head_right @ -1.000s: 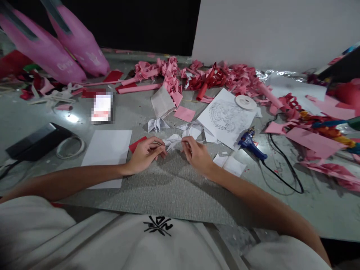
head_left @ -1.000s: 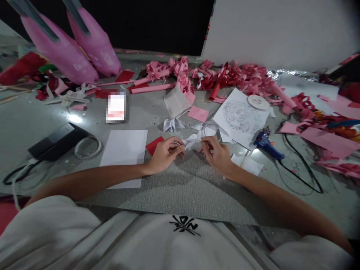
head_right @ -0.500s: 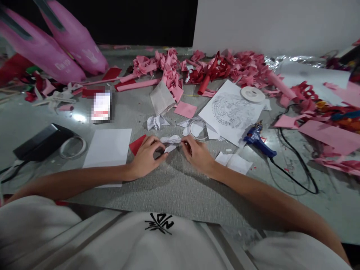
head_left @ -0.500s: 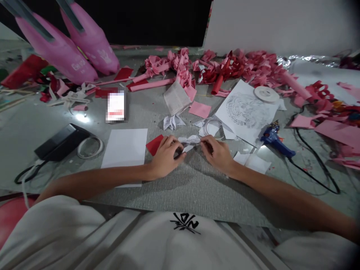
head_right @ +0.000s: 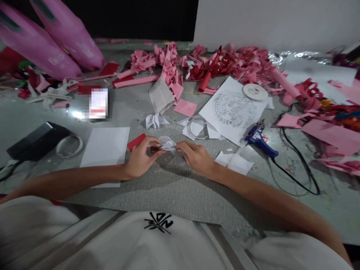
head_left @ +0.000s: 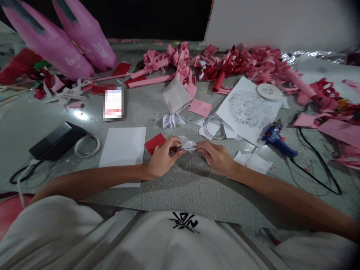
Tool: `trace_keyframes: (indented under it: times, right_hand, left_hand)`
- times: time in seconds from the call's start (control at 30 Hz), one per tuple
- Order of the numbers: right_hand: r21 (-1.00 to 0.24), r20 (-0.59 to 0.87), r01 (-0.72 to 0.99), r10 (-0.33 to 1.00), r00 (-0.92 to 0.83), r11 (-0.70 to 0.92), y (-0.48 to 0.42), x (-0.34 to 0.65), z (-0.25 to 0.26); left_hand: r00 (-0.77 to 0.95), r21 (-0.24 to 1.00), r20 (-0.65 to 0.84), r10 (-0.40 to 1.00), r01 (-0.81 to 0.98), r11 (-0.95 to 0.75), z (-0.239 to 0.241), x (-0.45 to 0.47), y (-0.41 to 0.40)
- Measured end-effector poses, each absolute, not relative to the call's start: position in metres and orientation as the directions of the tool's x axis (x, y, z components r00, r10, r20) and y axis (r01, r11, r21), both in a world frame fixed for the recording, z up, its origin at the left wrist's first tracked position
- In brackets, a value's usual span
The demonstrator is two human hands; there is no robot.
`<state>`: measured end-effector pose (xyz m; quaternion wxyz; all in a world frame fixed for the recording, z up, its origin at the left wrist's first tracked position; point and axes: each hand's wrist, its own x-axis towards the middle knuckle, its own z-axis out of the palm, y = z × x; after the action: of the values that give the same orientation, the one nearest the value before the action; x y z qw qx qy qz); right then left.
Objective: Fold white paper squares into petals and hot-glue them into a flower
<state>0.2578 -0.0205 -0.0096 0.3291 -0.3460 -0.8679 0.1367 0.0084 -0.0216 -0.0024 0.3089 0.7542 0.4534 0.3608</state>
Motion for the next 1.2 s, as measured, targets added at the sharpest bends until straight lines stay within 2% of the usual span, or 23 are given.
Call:
trace_keyframes:
  times: [0.13, 0.33, 0.53, 0.73, 0.93, 1.0, 1.1, 1.2]
  right_hand:
    - [-0.44, 0.514, 0.454, 0.632, -0.58, 0.775, -0.019, 0.257, -0.011]
    - [-0.513, 0.484, 0.412, 0.65, -0.586, 0.753, -0.019, 0.258, -0.014]
    - [-0.639, 0.439, 0.433, 0.764, -0.473, 0.636, -0.023, 0.255, -0.009]
    - [-0.58, 0.525, 0.398, 0.7, -0.485, 0.711, -0.023, 0.253, -0.004]
    - [-0.557, 0.549, 0.347, 0.648, -0.527, 0.754, -0.019, 0.254, -0.008]
    - [-0.566, 0.55, 0.382, 0.68, -0.486, 0.731, -0.017, 0.255, -0.009]
    - [-0.584, 0.559, 0.523, 0.775, -0.296, 0.621, -0.016, 0.257, -0.01]
    - [-0.572, 0.55, 0.583, 0.797, -0.25, 0.577, -0.015, 0.257, -0.011]
  left_hand:
    - [0.384, 0.725, 0.35, 0.854, 0.466, -0.507, -0.001, 0.009, -0.021]
    - [0.376, 0.739, 0.371, 0.849, 0.433, -0.516, 0.002, 0.009, -0.022]
    - [0.391, 0.765, 0.36, 0.847, 0.397, -0.508, 0.002, 0.009, -0.02]
    - [0.321, 0.797, 0.343, 0.883, 0.398, -0.454, 0.003, 0.009, -0.022]
    - [0.367, 0.768, 0.373, 0.852, 0.393, -0.506, 0.003, 0.009, -0.023]
    - [0.372, 0.756, 0.372, 0.85, 0.411, -0.51, -0.002, 0.009, -0.019]
    - [0.213, 0.726, 0.402, 0.89, 0.518, -0.452, -0.011, 0.007, -0.007]
    - [0.26, 0.646, 0.354, 0.899, 0.627, -0.436, -0.014, 0.004, 0.005]
